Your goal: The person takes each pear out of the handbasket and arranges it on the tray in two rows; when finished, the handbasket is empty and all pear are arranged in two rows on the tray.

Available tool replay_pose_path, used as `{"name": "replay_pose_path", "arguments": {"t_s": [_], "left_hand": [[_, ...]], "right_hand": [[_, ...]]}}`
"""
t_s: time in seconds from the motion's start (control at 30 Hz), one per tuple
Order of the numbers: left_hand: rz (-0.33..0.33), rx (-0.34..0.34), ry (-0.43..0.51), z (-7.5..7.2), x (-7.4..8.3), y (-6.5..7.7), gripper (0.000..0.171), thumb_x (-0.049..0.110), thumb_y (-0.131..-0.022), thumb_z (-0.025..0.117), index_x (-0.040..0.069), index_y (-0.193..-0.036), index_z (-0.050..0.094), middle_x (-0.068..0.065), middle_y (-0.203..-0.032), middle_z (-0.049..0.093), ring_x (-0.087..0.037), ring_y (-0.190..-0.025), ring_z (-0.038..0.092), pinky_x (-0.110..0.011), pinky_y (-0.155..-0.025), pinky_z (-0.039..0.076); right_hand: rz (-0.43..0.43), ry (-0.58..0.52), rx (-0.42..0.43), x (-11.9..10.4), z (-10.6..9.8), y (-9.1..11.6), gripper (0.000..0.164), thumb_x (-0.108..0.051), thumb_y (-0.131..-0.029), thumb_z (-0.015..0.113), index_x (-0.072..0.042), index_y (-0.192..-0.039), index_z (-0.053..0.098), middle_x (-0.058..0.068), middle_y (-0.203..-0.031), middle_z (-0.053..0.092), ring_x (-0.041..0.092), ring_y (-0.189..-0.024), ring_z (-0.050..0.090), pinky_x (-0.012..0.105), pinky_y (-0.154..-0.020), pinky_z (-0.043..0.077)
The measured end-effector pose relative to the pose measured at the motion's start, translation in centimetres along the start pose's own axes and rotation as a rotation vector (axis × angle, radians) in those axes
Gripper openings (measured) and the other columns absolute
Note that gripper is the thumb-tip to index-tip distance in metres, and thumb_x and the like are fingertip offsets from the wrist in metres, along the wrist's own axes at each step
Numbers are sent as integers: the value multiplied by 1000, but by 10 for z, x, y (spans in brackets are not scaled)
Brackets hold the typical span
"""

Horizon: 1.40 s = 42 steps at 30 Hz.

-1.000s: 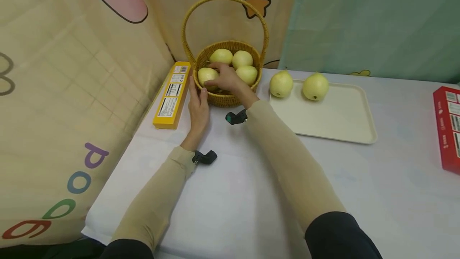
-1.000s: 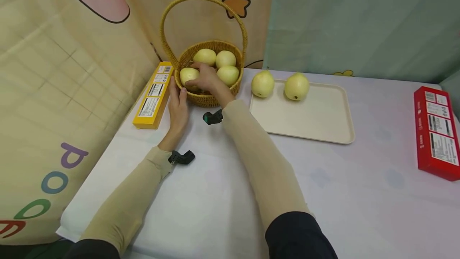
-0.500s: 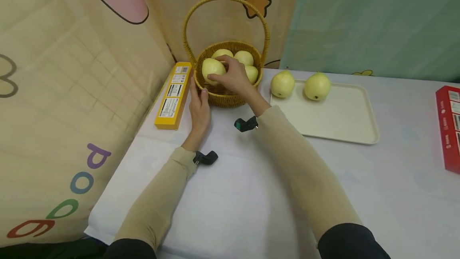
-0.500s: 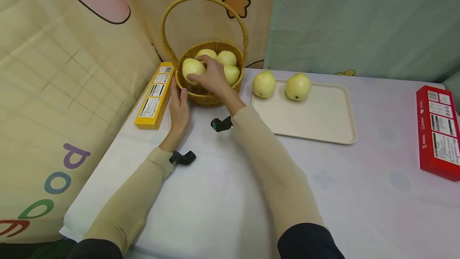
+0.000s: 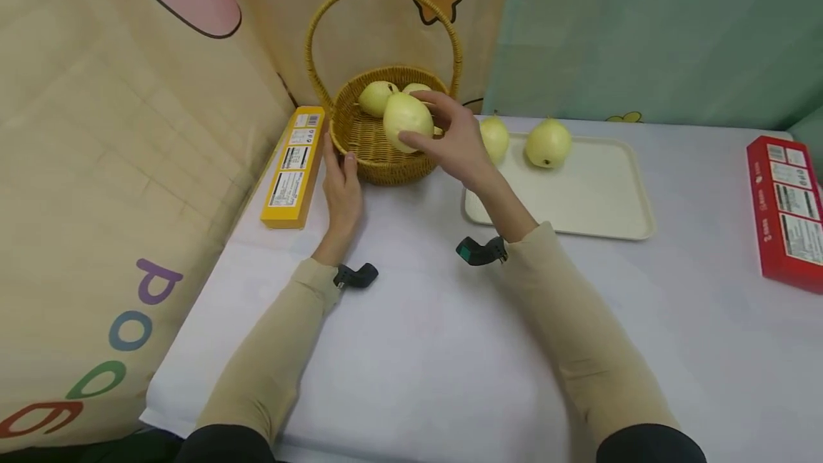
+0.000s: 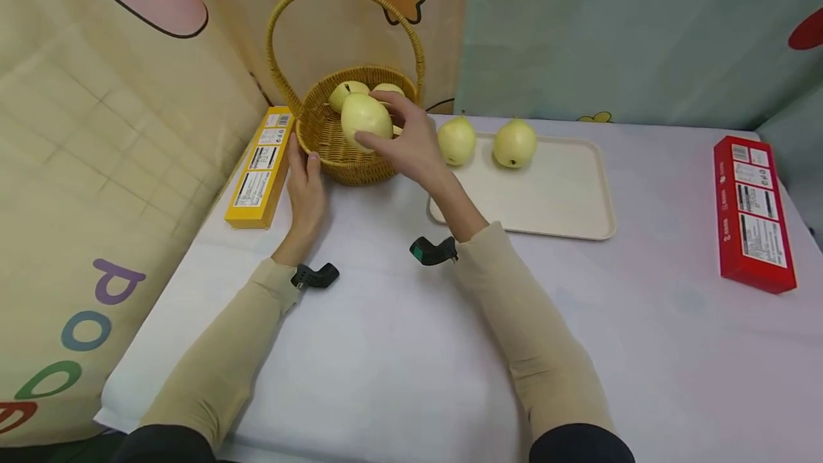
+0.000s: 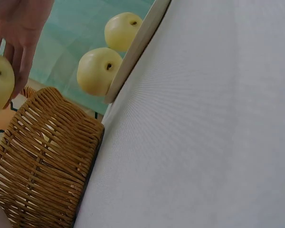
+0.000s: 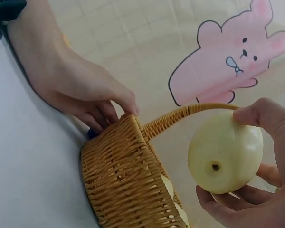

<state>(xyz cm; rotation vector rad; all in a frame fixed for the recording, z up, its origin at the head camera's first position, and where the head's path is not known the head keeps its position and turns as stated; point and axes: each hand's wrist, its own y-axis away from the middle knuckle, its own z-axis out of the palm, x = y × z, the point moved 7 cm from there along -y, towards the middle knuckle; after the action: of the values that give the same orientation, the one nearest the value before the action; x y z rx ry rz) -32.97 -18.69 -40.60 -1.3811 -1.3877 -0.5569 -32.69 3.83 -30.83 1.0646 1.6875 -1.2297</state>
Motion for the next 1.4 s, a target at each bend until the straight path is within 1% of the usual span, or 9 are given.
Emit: {"name": "replay_pose_path", "arguments": {"t_s": [0.3,0.47,0.6,0.77,0.9,0.97,1.13,1.3,1.4], "left_hand": [[-9,22,13,-6,-2,-2,65,36,-115,35,12,-171,12,-3,-177,18,-12,-160,20,-24,-130,15],[2,10,21,-3,-3,-4,66,37,-115,35,11,-171,11,-3,-177,17,-11,-160,19,-24,-130,15],[-13,6,18,-2,-4,-2,66,38,-115,35,13,-171,11,-1,-177,17,-9,-160,20,-22,-129,16],[8,-1,28,-2,-2,-2,65,34,-115,36,11,-170,12,-3,-177,18,-11,-160,20,-24,-130,16],[10,-8,29,0,0,-1,66,35,-114,37,10,-170,12,-4,-177,19,-12,-160,21,-25,-130,17],[-3,-10,20,0,0,0,66,37,-114,36,12,-171,12,-3,-177,19,-10,-160,21,-24,-130,17],[-13,-14,11,-1,1,1,66,38,-114,36,14,-171,11,-1,-177,17,-9,-160,20,-24,-130,17],[-5,-16,19,-1,1,1,66,38,-114,36,15,-171,10,-1,-177,18,-8,-159,21,-23,-129,17],[0,-17,28,0,1,1,66,36,-115,37,14,-171,10,-2,-177,18,-8,-159,21,-22,-129,18]], "right_hand": [[6,3,29,2,-45,28,59,-20,-89,84,-17,-144,64,5,-141,67,21,-128,64,42,-103,55],[57,16,124,10,-81,44,57,-21,-89,84,-17,-143,65,7,-138,68,21,-124,65,34,-97,55],[95,36,206,18,-105,56,56,-21,-89,85,-17,-142,66,9,-136,68,21,-122,66,28,-94,55],[135,88,312,26,-136,66,58,-23,-88,86,-17,-143,65,12,-136,67,21,-123,65,25,-92,54],[206,138,418,33,-168,73,61,-28,-88,85,-21,-145,64,8,-136,66,17,-124,63,28,-98,51],[248,129,473,39,-185,78,61,-28,-88,85,-22,-145,64,5,-134,67,15,-122,63,29,-100,50],[348,154,596,58,-221,90,61,-31,-88,85,-25,-145,64,-1,-129,66,10,-112,62,28,-98,51],[434,268,652,81,-242,101,64,-39,-89,82,-25,-147,61,2,-137,64,6,-109,58,25,-93,51],[493,320,666,99,-250,106,67,-43,-88,81,-23,-149,59,4,-144,61,10,-118,58,24,-94,51]]}}
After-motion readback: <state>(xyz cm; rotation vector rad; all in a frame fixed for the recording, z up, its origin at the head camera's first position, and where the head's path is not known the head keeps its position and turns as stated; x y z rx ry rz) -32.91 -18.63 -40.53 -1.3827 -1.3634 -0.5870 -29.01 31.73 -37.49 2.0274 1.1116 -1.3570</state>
